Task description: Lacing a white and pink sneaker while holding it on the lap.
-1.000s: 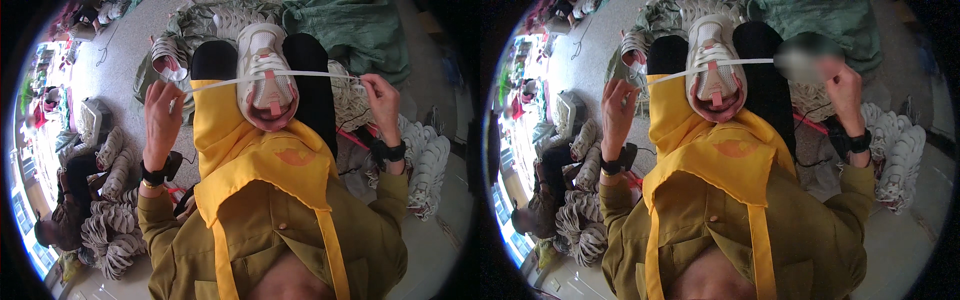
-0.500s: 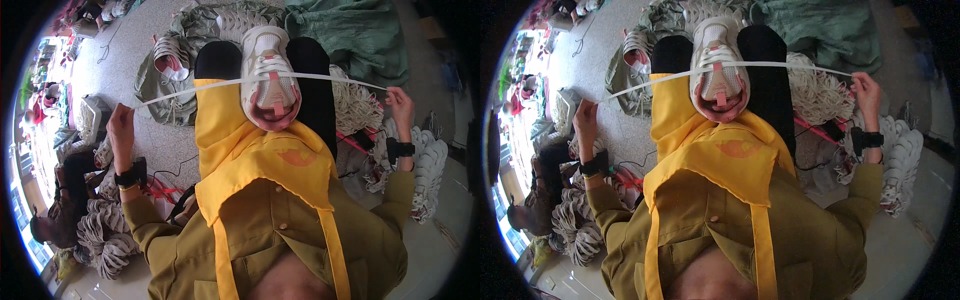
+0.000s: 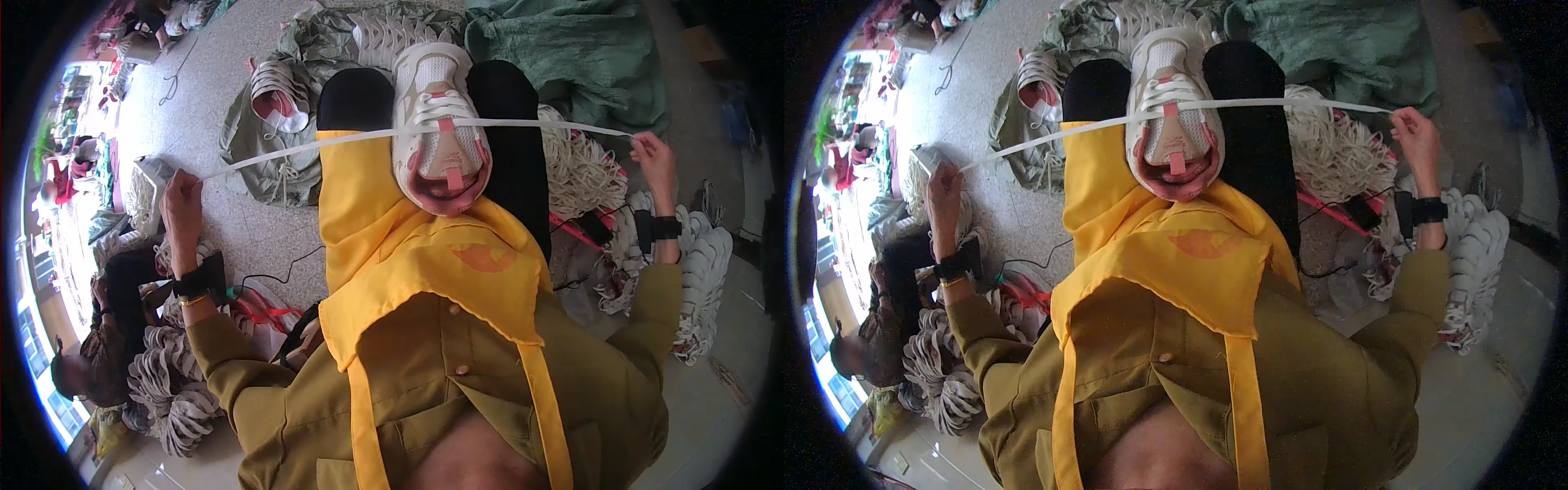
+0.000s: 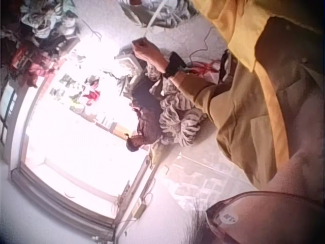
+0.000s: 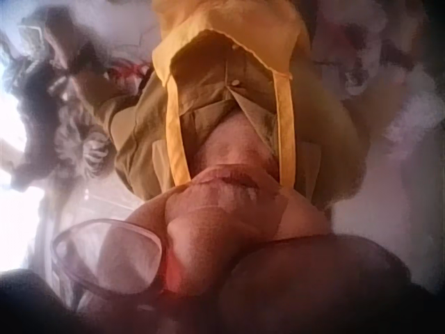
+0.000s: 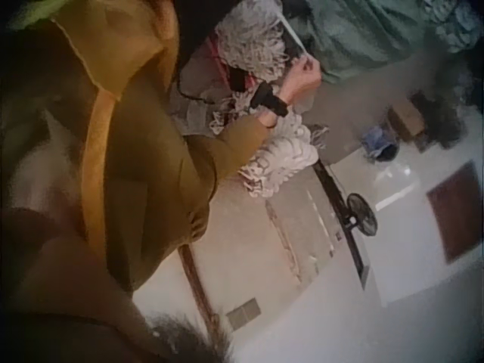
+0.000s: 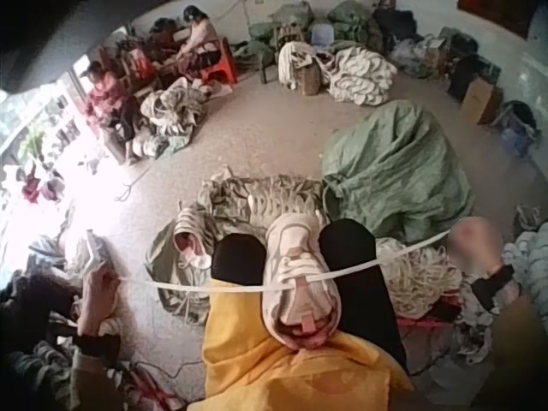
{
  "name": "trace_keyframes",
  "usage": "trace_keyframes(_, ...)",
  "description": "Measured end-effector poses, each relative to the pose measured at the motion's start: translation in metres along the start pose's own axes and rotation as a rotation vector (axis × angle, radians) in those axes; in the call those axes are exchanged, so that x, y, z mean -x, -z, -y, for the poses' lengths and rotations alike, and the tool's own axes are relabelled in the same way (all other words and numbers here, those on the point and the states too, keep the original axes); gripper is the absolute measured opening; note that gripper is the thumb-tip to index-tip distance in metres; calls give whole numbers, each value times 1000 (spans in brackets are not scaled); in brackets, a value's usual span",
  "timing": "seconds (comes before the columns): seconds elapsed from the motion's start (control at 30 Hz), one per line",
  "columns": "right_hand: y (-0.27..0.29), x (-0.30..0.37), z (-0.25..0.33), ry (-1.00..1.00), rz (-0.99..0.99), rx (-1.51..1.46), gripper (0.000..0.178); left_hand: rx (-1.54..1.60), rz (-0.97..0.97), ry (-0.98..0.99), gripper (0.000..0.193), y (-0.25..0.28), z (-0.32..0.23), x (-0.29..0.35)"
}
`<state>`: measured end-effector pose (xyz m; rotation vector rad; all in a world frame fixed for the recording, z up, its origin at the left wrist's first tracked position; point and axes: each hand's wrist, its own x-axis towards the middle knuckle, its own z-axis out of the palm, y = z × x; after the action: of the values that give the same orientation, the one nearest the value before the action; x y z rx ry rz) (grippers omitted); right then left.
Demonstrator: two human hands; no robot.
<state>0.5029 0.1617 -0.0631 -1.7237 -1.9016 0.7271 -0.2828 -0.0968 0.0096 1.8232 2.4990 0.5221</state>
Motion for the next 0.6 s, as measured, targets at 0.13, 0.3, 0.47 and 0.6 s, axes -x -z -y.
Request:
trace_keyframes(0.13, -23, -9, 9, -24, 170, 2, 15, -57, -55, -115, 9, -3, -6, -15)
trace_keyframes(0.3, -45, -32, 63, -45, 486, 47, 17, -16, 49, -60, 9, 10, -51, -55)
trace_keyframes(0.47, -20, -67, 104, 90, 205, -495, 15, 33, -305, -44, 17, 55, -82, -100)
trace_keyframes(0.6, -30, -34, 116, -18, 177, -717, 25, -130, -29, -80, 14, -1, -78, -59)
